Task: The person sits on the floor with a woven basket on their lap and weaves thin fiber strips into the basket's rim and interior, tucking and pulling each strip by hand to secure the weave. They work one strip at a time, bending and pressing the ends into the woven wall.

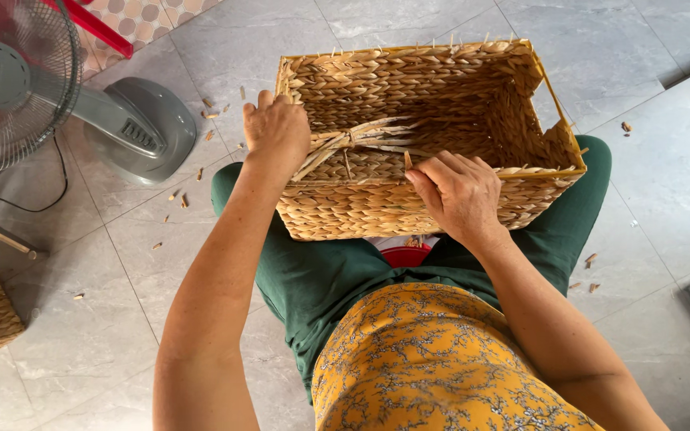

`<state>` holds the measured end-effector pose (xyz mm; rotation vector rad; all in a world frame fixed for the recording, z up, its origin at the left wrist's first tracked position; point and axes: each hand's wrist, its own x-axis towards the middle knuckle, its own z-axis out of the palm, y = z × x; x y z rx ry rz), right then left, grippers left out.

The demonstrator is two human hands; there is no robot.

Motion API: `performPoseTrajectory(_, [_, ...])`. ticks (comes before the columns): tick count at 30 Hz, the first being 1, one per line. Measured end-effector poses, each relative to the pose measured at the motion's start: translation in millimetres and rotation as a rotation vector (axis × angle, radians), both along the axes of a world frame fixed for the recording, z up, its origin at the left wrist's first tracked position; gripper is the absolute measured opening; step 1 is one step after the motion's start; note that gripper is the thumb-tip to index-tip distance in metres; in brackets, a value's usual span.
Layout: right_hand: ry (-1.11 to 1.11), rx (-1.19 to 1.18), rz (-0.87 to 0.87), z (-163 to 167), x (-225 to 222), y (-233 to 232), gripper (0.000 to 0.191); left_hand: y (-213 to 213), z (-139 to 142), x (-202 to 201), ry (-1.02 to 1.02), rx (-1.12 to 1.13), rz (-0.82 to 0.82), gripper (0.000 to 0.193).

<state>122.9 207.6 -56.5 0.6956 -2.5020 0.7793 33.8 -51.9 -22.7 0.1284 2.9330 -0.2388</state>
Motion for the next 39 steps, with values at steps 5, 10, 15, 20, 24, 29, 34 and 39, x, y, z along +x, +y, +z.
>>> performPoseTrajectory(5, [0.002,-0.021,0.011,-5,2,5,0.021,13,2,4,-0.217,0.037,0.017,0.054])
performPoseTrajectory(10, [0.038,-0.051,0.036,-7,-6,4,0.017,27,1,-20,-0.217,0.195,-0.051,0.063])
performPoseTrajectory(15, [0.040,-0.035,0.043,-10,-16,3,0.015,36,-13,-38,-0.660,0.124,0.072,0.053])
performPoseTrajectory(20, [0.028,-0.216,0.132,-11,-16,18,0.007,27,-14,-42,-0.538,0.162,0.032,0.031])
performPoseTrajectory(24, [-0.245,-0.752,0.091,-11,-4,36,0.009,27,-9,-33,-0.199,0.578,0.001,0.048])
performPoseTrajectory(29, [-0.378,-1.127,-0.002,-7,3,56,0.020,37,5,-21,-0.152,0.823,-0.039,0.063])
performPoseTrajectory(34, [-0.350,-1.257,-0.062,10,-9,76,0.022,44,22,-10,-0.128,1.033,-0.049,0.062])
performPoseTrajectory(39, [-0.352,-1.411,-0.014,34,-32,86,0.028,47,29,-6,-0.184,1.057,-0.079,0.056])
